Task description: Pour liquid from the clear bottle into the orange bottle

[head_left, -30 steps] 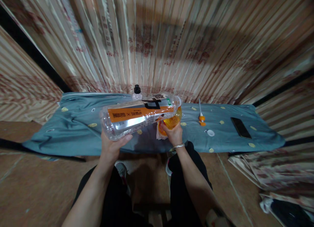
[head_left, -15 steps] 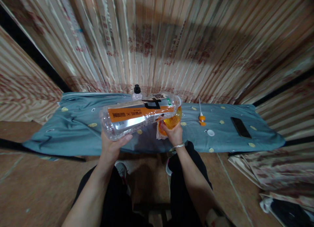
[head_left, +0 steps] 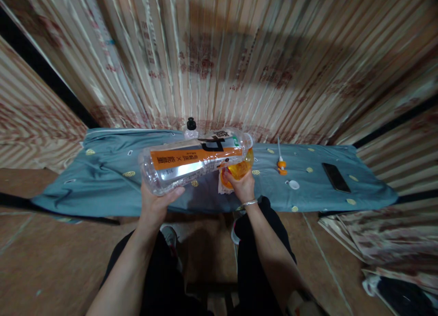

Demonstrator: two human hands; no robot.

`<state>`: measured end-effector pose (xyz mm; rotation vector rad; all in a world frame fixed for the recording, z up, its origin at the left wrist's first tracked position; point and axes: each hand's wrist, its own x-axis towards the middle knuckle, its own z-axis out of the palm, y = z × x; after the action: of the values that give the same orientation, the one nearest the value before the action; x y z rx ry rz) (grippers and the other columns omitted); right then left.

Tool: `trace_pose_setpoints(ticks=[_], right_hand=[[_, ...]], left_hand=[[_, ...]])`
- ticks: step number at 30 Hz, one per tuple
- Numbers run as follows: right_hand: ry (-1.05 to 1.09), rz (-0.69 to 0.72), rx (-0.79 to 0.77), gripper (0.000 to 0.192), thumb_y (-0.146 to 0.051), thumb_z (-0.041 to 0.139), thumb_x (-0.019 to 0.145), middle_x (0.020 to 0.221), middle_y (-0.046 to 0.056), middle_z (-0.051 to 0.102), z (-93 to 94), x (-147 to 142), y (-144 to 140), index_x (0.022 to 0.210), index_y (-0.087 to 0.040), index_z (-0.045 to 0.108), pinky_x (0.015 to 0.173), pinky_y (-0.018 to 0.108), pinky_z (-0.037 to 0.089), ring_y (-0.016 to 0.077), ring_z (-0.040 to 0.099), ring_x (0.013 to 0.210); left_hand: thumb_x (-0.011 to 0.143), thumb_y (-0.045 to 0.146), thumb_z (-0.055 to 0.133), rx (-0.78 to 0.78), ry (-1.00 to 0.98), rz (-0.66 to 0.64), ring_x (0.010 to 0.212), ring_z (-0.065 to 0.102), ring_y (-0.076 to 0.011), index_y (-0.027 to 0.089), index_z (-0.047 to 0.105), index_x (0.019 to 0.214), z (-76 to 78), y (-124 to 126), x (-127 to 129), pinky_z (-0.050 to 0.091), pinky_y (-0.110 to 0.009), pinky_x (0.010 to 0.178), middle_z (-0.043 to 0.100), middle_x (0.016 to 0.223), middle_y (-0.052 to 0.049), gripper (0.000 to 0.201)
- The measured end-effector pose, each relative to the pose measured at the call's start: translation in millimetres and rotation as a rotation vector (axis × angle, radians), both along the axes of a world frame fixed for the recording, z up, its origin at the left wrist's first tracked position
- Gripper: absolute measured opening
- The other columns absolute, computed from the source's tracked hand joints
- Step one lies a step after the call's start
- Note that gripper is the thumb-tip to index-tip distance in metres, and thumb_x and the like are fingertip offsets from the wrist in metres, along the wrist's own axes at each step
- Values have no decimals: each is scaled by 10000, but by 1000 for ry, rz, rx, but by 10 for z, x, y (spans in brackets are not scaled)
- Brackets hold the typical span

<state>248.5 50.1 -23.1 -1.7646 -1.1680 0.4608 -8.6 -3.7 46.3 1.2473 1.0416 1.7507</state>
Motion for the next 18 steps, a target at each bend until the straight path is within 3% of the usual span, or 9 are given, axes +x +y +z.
trace_pose_setpoints(ticks=[7,18], right_hand=[[13,-3,13,798,-653,901,564,996,165,822,-30,8,7,1140,-194,593,824,447,613,394,790,999],[7,6,-11,827,-670,880,563,1036,174,815,2,10,1,1168,-192,580,858,473,613,405,781,1034]], left_hand=[[496,443,1025,-59,-129,-6,1132,728,-348,245,711,1241,32,4,20,568,-508,1064,767,1137,-71,832],[549,436,1001,-46,-90,-19,1155,719,-347,232,703,1196,22,1,8,561,-504,1073,759,1118,-74,741]])
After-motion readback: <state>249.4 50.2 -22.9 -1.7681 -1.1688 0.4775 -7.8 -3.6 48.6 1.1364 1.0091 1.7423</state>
